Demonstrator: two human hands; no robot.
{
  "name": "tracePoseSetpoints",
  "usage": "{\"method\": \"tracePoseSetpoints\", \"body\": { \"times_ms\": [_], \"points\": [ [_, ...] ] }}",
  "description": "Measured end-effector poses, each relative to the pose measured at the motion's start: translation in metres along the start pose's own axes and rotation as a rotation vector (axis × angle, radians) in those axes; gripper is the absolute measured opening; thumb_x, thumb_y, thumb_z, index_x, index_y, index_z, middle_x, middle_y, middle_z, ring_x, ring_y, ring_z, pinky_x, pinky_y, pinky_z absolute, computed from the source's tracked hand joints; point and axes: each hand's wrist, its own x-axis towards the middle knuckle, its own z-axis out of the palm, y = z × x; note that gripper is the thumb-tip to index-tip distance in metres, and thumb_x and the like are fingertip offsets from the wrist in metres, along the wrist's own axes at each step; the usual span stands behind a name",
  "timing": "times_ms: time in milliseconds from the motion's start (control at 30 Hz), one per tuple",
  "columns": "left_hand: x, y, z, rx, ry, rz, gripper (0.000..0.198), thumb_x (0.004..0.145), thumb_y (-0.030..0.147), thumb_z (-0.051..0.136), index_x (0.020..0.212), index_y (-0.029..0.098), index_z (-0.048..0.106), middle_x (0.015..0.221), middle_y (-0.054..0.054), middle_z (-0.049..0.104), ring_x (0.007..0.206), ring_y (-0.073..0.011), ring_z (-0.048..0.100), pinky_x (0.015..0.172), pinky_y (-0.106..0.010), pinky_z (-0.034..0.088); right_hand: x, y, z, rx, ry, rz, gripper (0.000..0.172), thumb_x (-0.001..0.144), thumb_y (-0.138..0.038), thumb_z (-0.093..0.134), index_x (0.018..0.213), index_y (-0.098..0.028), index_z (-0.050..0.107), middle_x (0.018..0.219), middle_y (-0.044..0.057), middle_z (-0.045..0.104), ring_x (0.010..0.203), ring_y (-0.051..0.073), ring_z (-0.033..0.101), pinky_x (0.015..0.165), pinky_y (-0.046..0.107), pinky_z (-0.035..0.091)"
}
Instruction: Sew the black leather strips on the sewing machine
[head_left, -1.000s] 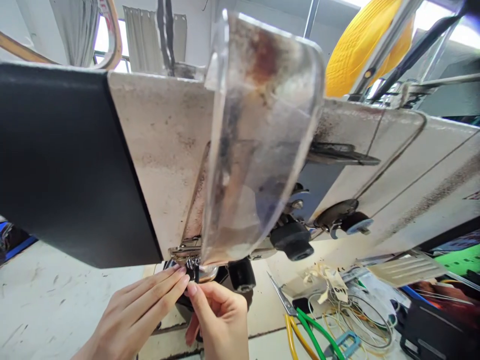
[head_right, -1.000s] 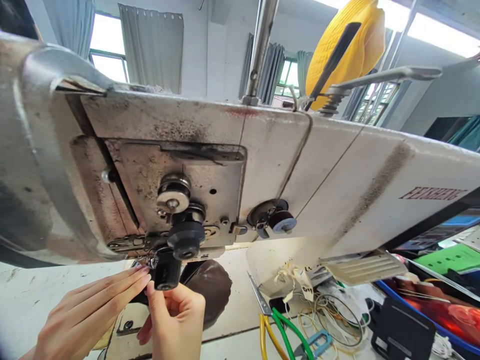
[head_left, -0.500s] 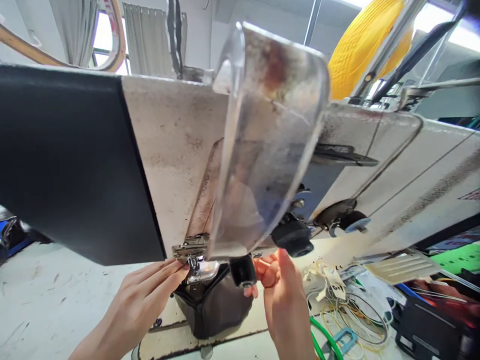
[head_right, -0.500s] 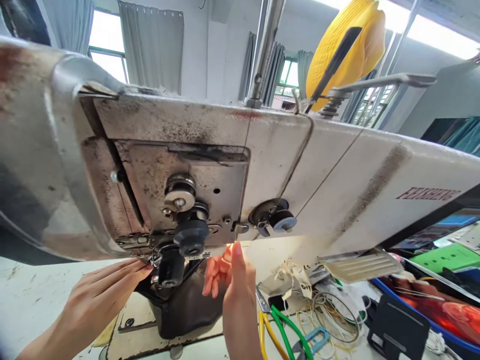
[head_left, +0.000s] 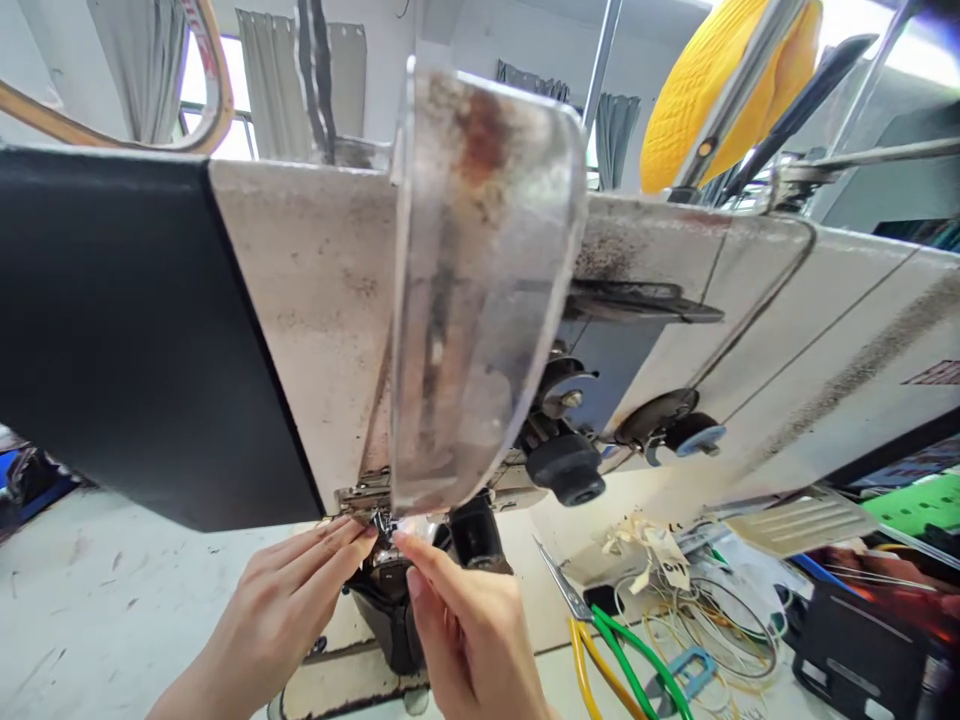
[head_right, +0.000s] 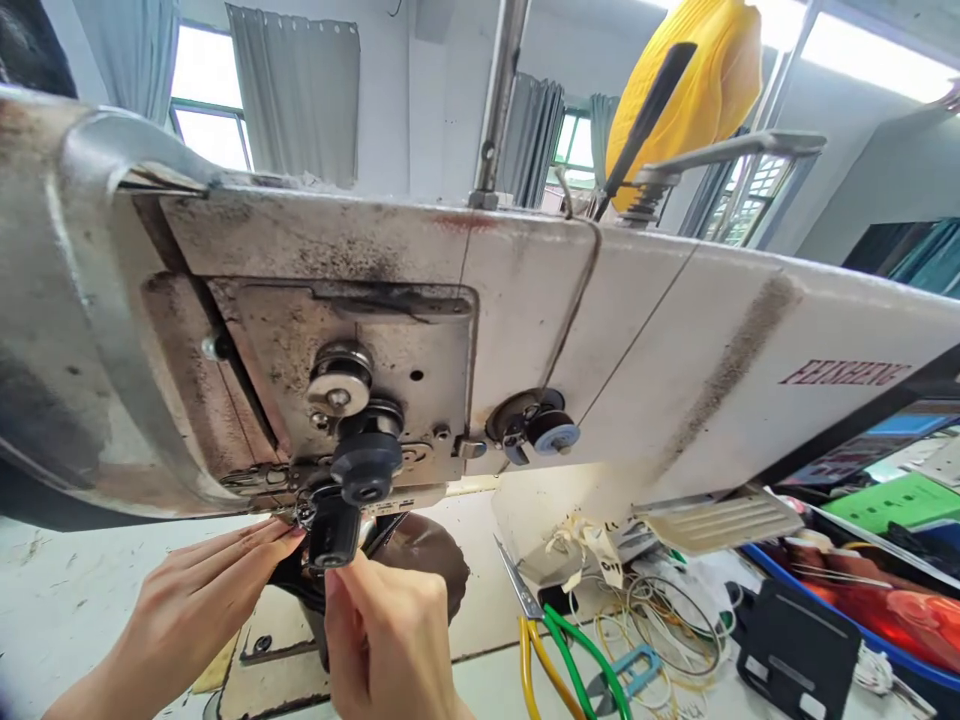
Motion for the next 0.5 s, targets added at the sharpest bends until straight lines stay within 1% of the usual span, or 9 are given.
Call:
{"method": "tracePoseSetpoints", "body": {
  "times_ms": [67, 133, 267, 367, 433, 500],
  "points": [
    [-0.001, 0.000, 0.000, 0.001, -0.005, 0.018, 0.030, 0.097, -0.001, 0.042, 0.117, 0.008, 0.064, 0.113, -0.009, 0.075, 0.115, -0.0118, 0.067, 0.117, -0.020, 0.037, 0.002, 0.002, 0.002, -0.118, -0.029, -0.031, 0.037, 0.102, -0.019, 0.040, 0.132, -0.013, 0.059, 0.059, -0.005, 0.054, 0.045, 0.010, 0.042, 0.049, 0.026, 0.029],
    [-0.003, -0.001, 0.000, -0.007, -0.013, 0.034, 0.030, 0.098, -0.001, 0.043, 0.117, 0.008, 0.064, 0.114, -0.010, 0.075, 0.115, -0.0127, 0.068, 0.116, -0.021, 0.039, 0.000, 0.003, 0.006, -0.189, -0.030, -0.030, 0.039, 0.101, -0.019, 0.039, 0.134, -0.013, 0.057, 0.060, -0.003, 0.059, 0.044, 0.011, 0.046, 0.049, 0.027, 0.029],
    [-0.005, -0.001, 0.002, -0.016, -0.041, -0.026, 0.032, 0.097, 0.001, 0.044, 0.121, 0.011, 0.063, 0.116, -0.007, 0.074, 0.113, -0.0140, 0.069, 0.111, -0.022, 0.047, -0.003, 0.003, 0.015, -0.182, 0.031, 0.046, 0.038, 0.101, -0.022, 0.039, 0.133, -0.018, 0.059, 0.054, -0.005, 0.057, 0.040, 0.010, 0.043, 0.047, 0.026, 0.026],
    [-0.002, 0.001, 0.003, -0.036, -0.039, -0.045, 0.034, 0.096, 0.000, 0.044, 0.121, 0.012, 0.063, 0.115, -0.007, 0.075, 0.111, -0.0138, 0.070, 0.109, -0.021, 0.048, -0.003, 0.004, 0.017, -0.190, 0.045, 0.065, 0.040, 0.099, -0.021, 0.040, 0.133, -0.019, 0.060, 0.051, -0.006, 0.054, 0.038, 0.010, 0.040, 0.047, 0.025, 0.027],
    [0.000, 0.002, 0.000, -0.064, -0.003, -0.042, 0.029, 0.097, 0.001, 0.046, 0.117, 0.013, 0.065, 0.110, -0.005, 0.076, 0.106, -0.0129, 0.071, 0.107, -0.019, 0.048, -0.004, 0.005, 0.015, -0.191, 0.054, 0.055, 0.039, 0.099, -0.020, 0.040, 0.132, -0.018, 0.062, 0.049, -0.007, 0.053, 0.037, 0.010, 0.039, 0.046, 0.025, 0.028],
    [0.001, -0.002, -0.004, -0.099, 0.008, -0.067, 0.020, 0.099, 0.007, 0.051, 0.111, 0.015, 0.066, 0.104, -0.003, 0.077, 0.098, -0.0126, 0.074, 0.101, -0.017, 0.052, -0.009, 0.006, 0.015, -0.166, 0.085, 0.025, 0.037, 0.100, -0.020, 0.040, 0.129, -0.017, 0.063, 0.051, -0.005, 0.056, 0.037, 0.010, 0.041, 0.045, 0.025, 0.029]
  ]
}}
